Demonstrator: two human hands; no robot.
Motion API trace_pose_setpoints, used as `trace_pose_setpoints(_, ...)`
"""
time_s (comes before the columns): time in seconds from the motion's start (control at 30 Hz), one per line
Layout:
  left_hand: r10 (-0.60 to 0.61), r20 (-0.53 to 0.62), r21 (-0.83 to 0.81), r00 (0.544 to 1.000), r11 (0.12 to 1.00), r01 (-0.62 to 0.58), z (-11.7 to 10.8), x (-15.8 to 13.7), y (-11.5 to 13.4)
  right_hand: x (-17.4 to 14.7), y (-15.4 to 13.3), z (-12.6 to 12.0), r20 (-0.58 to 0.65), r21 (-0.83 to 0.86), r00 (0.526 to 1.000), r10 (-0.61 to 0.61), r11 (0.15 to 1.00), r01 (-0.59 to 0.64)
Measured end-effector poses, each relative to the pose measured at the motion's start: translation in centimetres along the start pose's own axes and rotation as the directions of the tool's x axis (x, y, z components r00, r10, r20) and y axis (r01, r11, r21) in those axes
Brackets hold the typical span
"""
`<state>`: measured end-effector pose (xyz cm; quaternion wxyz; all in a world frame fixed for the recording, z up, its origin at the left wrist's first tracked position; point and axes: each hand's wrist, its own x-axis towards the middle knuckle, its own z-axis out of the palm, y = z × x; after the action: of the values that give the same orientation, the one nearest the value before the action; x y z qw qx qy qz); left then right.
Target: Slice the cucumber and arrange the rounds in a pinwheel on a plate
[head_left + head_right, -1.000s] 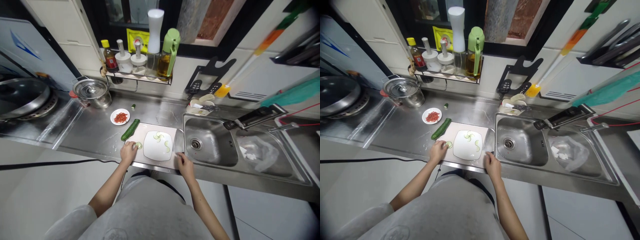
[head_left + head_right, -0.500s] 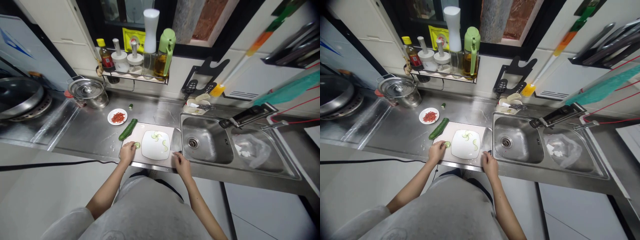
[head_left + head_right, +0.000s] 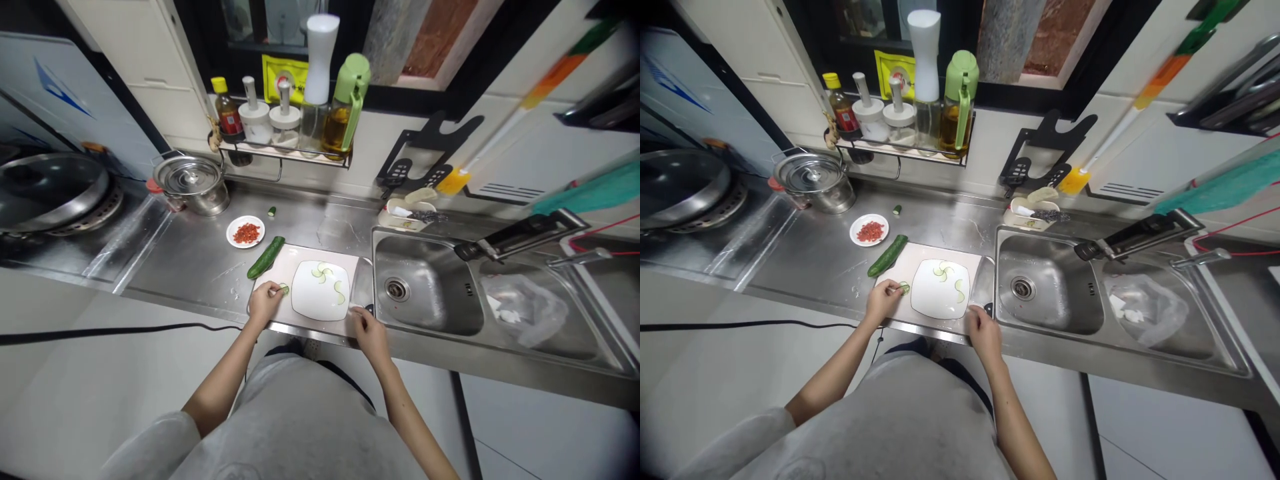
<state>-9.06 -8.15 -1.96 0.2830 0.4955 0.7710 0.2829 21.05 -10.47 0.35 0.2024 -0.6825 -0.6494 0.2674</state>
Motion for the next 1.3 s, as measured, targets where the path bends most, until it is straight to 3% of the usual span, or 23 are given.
trace_pose_setpoints(0.07,-0.009,0.051,-0.186,0.999,0.982,0.018,-0.4,-0.2,0.5,0.4,-1.3,-0.2,-0.015,0.012,0.999,-0.031,0.999,0.031)
trace_pose_setpoints(0.17,0.074,0.128,-0.39,0.989,0.921,-0.018,-1.1,-0.6,2.1,1.3,-4.2,-0.4,-0.006,0.055,0.99,-0.144,0.988,0.144)
trace_pose_setpoints(0.33,0.175,0.223,-0.502,0.959,0.864,-0.041,-1.5,-1.4,5.8,2.9,-8.6,0.2,0.026,0.201,0.93,-0.366,0.914,0.353)
trace_pose_setpoints(0.47,0.198,0.275,-0.55,0.941,0.835,-0.015,-0.8,-1.8,7.5,3.5,-9.7,0.8,0.028,0.215,0.907,-0.42,0.889,0.405)
trace_pose_setpoints(0.57,0.104,0.338,-0.585,0.935,0.802,0.122,-0.1,-2.0,8.0,3.6,-9.5,0.5,-0.01,0.207,0.907,-0.42,0.887,0.413)
trace_pose_setpoints(0.67,-0.008,0.515,-0.619,0.857,0.688,0.379,0.4,-2.2,8.4,3.8,-9.1,-0.3,-0.057,0.205,0.894,-0.445,0.871,0.447)
trace_pose_setpoints(0.77,-0.009,0.604,-0.648,0.797,0.578,0.497,0.5,-2.2,9.1,4.1,-8.8,-1.0,-0.069,0.207,0.882,-0.466,0.858,0.47)
trace_pose_setpoints(0.97,0.013,0.568,-0.721,0.823,0.49,0.49,0.5,-1.8,10.7,4.2,-8.0,-1.0,-0.057,0.292,0.906,-0.419,0.861,0.417)
trace_pose_setpoints(1.3,0.124,0.392,-0.776,0.911,0.577,0.255,1.7,-1.9,10.4,4.5,-8.1,-0.1,0.104,0.538,0.975,-0.196,0.836,0.111)
